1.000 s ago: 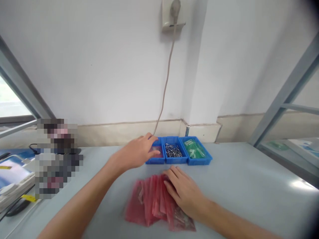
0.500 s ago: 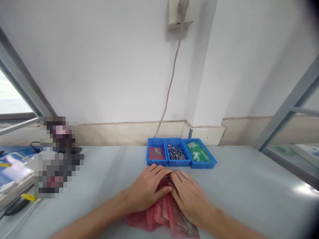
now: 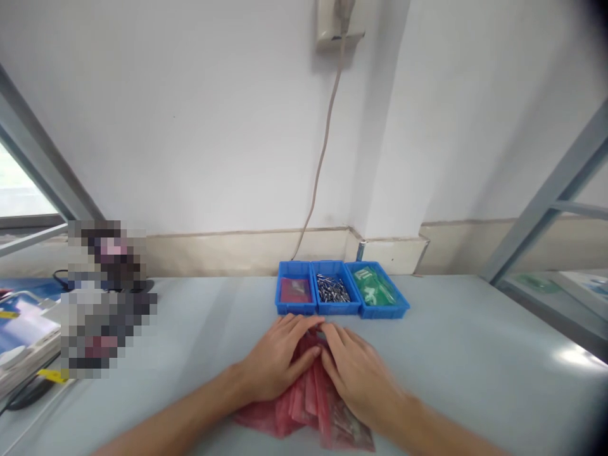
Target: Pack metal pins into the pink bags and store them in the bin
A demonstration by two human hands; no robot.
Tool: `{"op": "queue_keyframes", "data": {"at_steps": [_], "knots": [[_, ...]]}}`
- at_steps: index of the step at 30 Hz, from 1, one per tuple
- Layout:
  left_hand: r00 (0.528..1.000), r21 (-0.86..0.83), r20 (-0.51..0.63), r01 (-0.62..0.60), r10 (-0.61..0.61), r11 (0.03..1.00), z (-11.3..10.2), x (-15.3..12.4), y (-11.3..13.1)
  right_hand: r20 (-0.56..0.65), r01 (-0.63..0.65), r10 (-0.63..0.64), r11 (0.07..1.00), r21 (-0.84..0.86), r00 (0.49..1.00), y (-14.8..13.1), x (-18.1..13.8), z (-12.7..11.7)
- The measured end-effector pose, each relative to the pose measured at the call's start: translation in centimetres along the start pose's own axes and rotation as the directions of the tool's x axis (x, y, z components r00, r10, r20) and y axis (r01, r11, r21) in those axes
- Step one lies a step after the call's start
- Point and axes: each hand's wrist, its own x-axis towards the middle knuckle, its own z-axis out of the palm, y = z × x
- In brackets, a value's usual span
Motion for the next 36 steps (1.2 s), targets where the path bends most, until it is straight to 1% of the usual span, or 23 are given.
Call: {"op": "queue_keyframes", "data": {"at_steps": [4, 7, 9, 12, 15, 20, 23, 26, 29, 33, 36], "knots": [[1.0, -0.003, 0.007, -0.003, 0.003, 1.0, 0.0, -0.1, -0.1, 0.036, -0.041, 0.039, 0.998, 0.047, 0.999, 0.0, -0.1, -0.2], [1.0, -0.008, 0.0, -0.008, 0.008, 1.0, 0.0, -0.2, -0.2, 0.048, -0.076, 0.069, 0.984, 0.163, 0.996, 0.2, -0.2, -0.5], [1.0, -0.01, -0.009, -0.014, 0.014, 1.0, 0.1, -0.2, -0.3, 0.029, -0.139, 0.137, 0.95, 0.28, 0.99, 0.5, -0.2, -0.7], [0.998, -0.002, -0.047, -0.041, 0.041, 0.999, 0.1, -0.2, -0.2, -0.019, -0.238, 0.272, 0.872, 0.429, 0.962, 1.1, 0.0, -0.9], [0.992, 0.046, -0.066, -0.109, 0.112, 0.993, 0.0, -0.1, -0.1, -0.031, -0.29, 0.359, 0.8, 0.526, 0.933, 1.6, 0.3, -1.0], [0.958, 0.177, -0.037, -0.273, 0.284, 0.945, 0.0, -0.1, 0.0, -0.015, -0.295, 0.399, 0.705, 0.645, 0.917, 1.2, 0.8, -1.3], [0.945, 0.211, -0.017, -0.317, 0.327, 0.925, 0.1, -0.3, -0.1, -0.04, -0.296, 0.453, 0.645, 0.705, 0.891, 0.9, 0.9, -1.5], [0.935, 0.235, -0.041, -0.335, 0.354, 0.912, 0.2, -0.4, -0.2, -0.052, -0.274, 0.465, 0.605, 0.748, 0.884, 0.7, 1.0, -1.6], [0.929, 0.24, -0.068, -0.338, 0.363, 0.91, 0.3, -0.3, -0.3, -0.004, -0.286, 0.453, 0.571, 0.769, 0.892, 0.7, 1.2, -1.4], [0.93, 0.178, -0.099, -0.334, 0.355, 0.925, 0.6, -0.1, -0.5, 0.037, -0.276, 0.403, 0.552, 0.787, 0.914, 0.5, 1.4, -1.0], [0.932, 0.13, -0.157, -0.307, 0.325, 0.943, 0.7, -0.1, -0.6, 0.057, -0.276, 0.387, 0.538, 0.796, 0.92, 0.5, 1.3, -0.9]]}}
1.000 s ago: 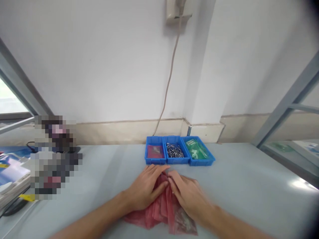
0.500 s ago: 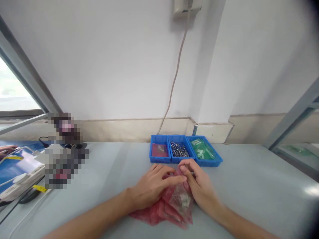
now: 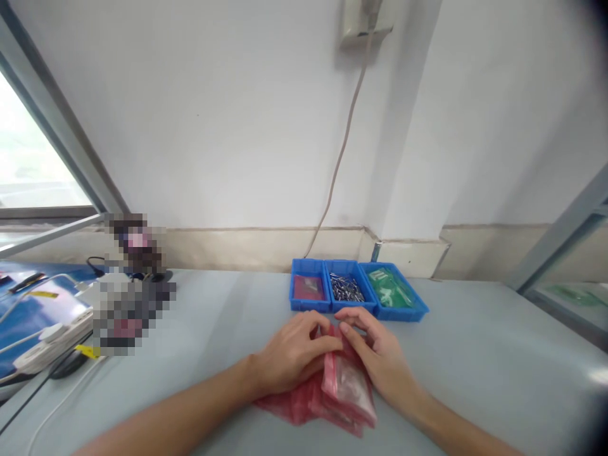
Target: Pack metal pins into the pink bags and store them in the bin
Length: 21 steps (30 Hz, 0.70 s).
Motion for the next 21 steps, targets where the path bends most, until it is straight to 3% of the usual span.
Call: {"op": "queue_keyframes", "data": {"at_steps": [4, 8, 14, 18, 21], "knots": [[0.991, -0.078, -0.118, 0.05, -0.059, 0.996, 0.0, -0.1, -0.2, -0.017, 0.023, -0.024, 0.997, -0.079, 1.0, 0.3, -0.1, -0.2], [0.971, -0.204, -0.125, 0.177, -0.205, 0.963, 0.0, 0.2, -0.5, -0.045, 0.049, -0.056, 0.988, -0.147, 0.997, 0.8, 0.0, -0.4], [0.859, -0.199, -0.132, 0.467, -0.496, 0.862, 0.2, 0.7, -1.1, -0.108, 0.066, -0.078, 0.992, -0.104, 0.991, 0.9, -0.1, -0.4], [0.822, -0.242, -0.089, 0.53, -0.563, 0.813, 0.2, 0.7, -1.2, -0.076, 0.018, -0.015, 0.999, 0.044, 0.997, 0.3, -0.2, -0.3], [0.831, -0.22, -0.088, 0.522, -0.549, 0.824, 0.2, 0.7, -1.1, -0.055, 0.008, -0.006, 0.999, 0.053, 0.998, 0.1, -0.1, -0.2]]}}
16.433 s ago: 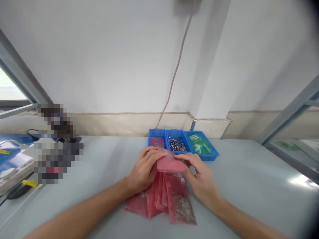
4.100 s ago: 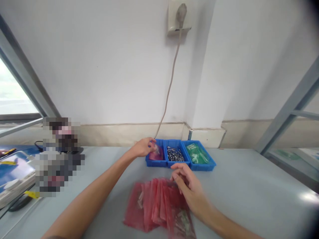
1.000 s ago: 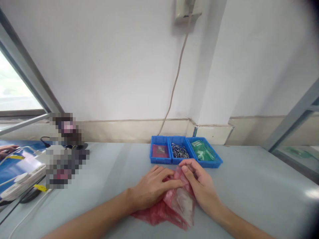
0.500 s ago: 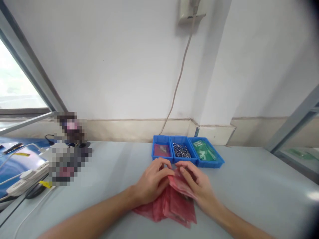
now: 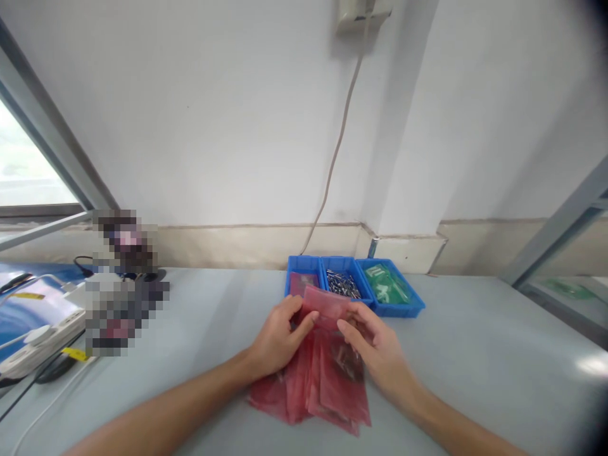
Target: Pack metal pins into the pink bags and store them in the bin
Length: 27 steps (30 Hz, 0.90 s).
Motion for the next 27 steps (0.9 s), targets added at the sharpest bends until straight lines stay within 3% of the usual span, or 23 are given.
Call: {"op": "queue_keyframes", "data": {"at_steps": [7, 13, 18, 27], "knots": [[0.971, -0.02, 0.006, -0.237, 0.237, 0.971, -0.45, -0.44, 0.6, -0.017, -0.037, 0.038, 0.999, 0.036, 0.999, 0.08, 0.42, 0.01], [0.919, 0.034, 0.002, -0.393, 0.393, 0.919, -0.52, -0.98, 0.23, -0.105, 0.042, -0.03, 0.992, 0.116, 0.994, -0.06, 0.41, -0.01], [0.906, 0.093, 0.012, -0.422, 0.423, 0.902, -0.68, -0.83, 0.57, -0.106, 0.024, -0.021, 1.0, 0.019, 0.994, -0.23, 0.33, -0.18], [0.906, 0.125, 0.003, -0.42, 0.423, 0.899, -0.9, -0.84, 0.72, -0.095, -0.01, 0.01, 1.0, 0.001, 0.995, -0.52, 0.16, -0.21]]}}
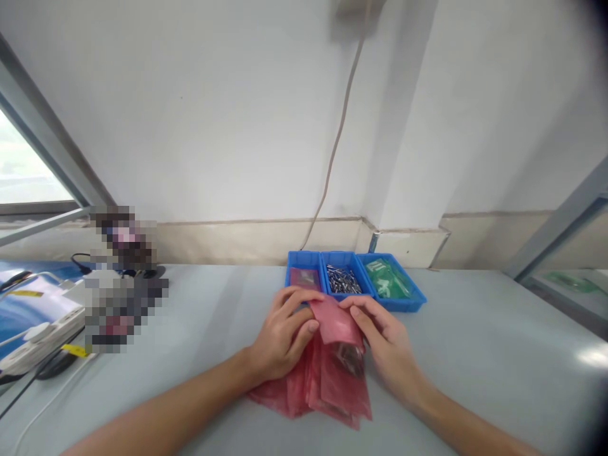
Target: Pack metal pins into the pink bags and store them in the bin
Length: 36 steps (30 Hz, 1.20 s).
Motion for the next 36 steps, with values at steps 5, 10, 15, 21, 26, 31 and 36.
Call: {"op": "queue_keyframes", "data": {"at_steps": [5, 10, 15, 21, 26, 31, 36], "knots": [[0.996, 0.031, -0.043, 0.08, -0.079, 0.996, 0.48, -0.15, -0.03, 0.036, -0.033, 0.031, 0.998, 0.053, 0.999, 0.05, -0.01, 0.23], [0.999, 0.052, -0.029, 0.033, -0.032, 0.998, 0.75, -0.15, -0.04, 0.0, 0.0, 0.0, 1.0, 0.006, 1.0, -0.18, -0.04, 0.34], [1.0, 0.02, -0.013, -0.006, 0.006, 1.0, 0.74, -0.12, -0.04, -0.017, 0.025, -0.026, 0.998, -0.061, 1.0, -0.07, -0.12, 0.21], [0.999, -0.01, -0.001, -0.033, 0.033, 0.999, 0.67, -0.1, 0.2, -0.018, 0.117, -0.119, 0.987, -0.109, 0.993, 0.7, -0.22, 0.03], [0.999, 0.039, -0.027, -0.036, 0.038, 0.999, 0.78, -0.23, -0.03, 0.0, 0.108, -0.109, 0.984, -0.14, 0.994, 0.58, -0.37, -0.02], [1.0, 0.049, -0.021, -0.02, 0.021, 0.999, 0.68, -0.31, -0.01, 0.0, 0.097, -0.098, 0.985, -0.141, 0.995, 0.2, -0.42, -0.06], [1.0, 0.021, -0.008, 0.004, -0.004, 1.0, 0.67, -0.46, -0.14, -0.003, 0.123, -0.124, 0.982, -0.142, 0.992, -0.01, -0.24, -0.11]]}}
